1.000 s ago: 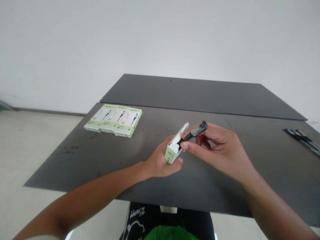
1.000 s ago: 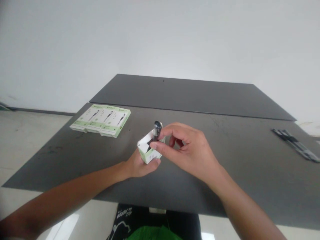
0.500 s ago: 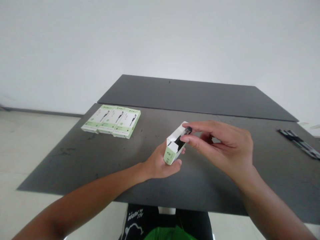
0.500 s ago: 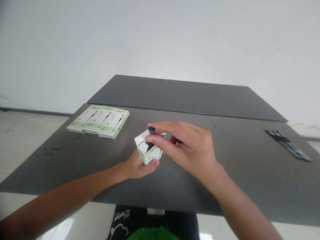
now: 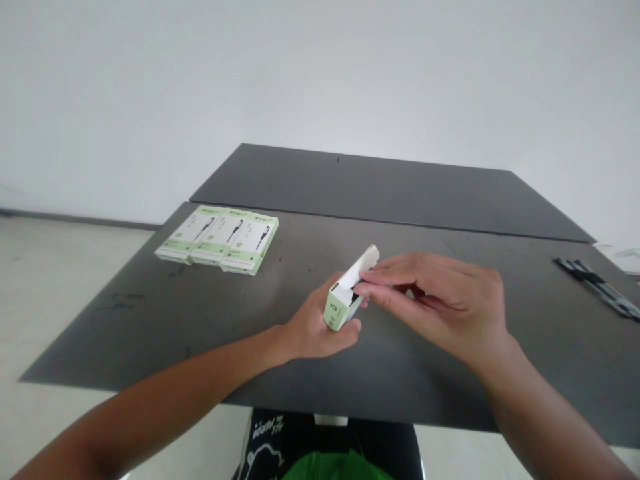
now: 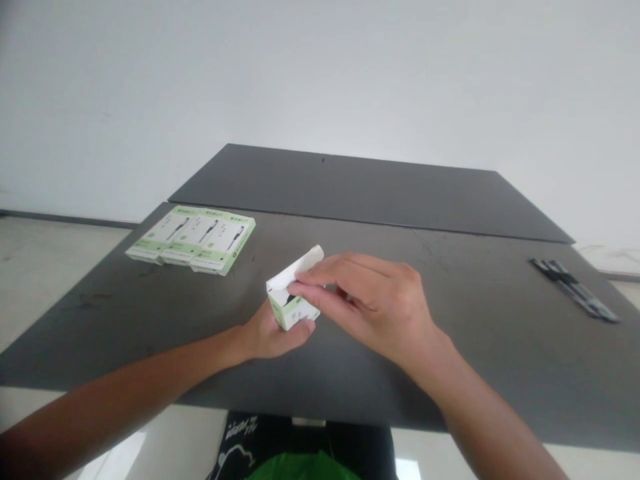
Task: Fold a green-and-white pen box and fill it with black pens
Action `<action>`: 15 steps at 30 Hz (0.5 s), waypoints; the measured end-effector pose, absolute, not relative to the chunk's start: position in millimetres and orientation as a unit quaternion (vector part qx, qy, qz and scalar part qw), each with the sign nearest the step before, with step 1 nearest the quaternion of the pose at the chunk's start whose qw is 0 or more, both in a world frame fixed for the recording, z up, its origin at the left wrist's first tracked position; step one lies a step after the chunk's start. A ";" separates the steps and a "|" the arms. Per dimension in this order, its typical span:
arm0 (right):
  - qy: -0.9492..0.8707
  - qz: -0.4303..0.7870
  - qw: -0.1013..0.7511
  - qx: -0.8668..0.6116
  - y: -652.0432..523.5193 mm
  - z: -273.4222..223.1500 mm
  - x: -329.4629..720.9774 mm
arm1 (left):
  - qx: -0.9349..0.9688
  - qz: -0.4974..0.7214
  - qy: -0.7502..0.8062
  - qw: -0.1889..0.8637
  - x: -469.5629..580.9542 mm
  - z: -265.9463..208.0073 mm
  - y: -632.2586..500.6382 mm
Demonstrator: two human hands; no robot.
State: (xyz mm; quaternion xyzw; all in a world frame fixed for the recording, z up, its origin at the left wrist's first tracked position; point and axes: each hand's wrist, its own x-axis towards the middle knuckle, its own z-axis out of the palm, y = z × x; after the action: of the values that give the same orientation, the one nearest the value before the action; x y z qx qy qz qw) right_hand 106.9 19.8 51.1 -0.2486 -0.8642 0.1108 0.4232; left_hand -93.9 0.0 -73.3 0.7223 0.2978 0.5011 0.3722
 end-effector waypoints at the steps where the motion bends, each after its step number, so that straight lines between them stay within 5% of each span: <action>1: -0.864 0.122 0.424 -0.244 20.2 51.2 107.2 | 0.725 0.499 0.295 0.371 -94.3 -73.3 0.0; 7: -0.886 0.143 0.388 -0.211 19.5 54.7 105.5 | 0.734 0.488 0.313 0.354 -95.7 -67.3 -0.2; 15: -0.755 0.017 0.536 -0.377 11.4 39.2 210.2 | 0.770 0.481 0.302 0.292 -105.8 -59.3 -6.7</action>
State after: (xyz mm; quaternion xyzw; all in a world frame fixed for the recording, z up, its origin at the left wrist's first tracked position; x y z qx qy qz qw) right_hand 210.2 11.4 39.2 -0.3766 -0.7555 0.0173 0.5358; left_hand -105.8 -6.7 -59.3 0.7696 0.3023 0.4805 0.2921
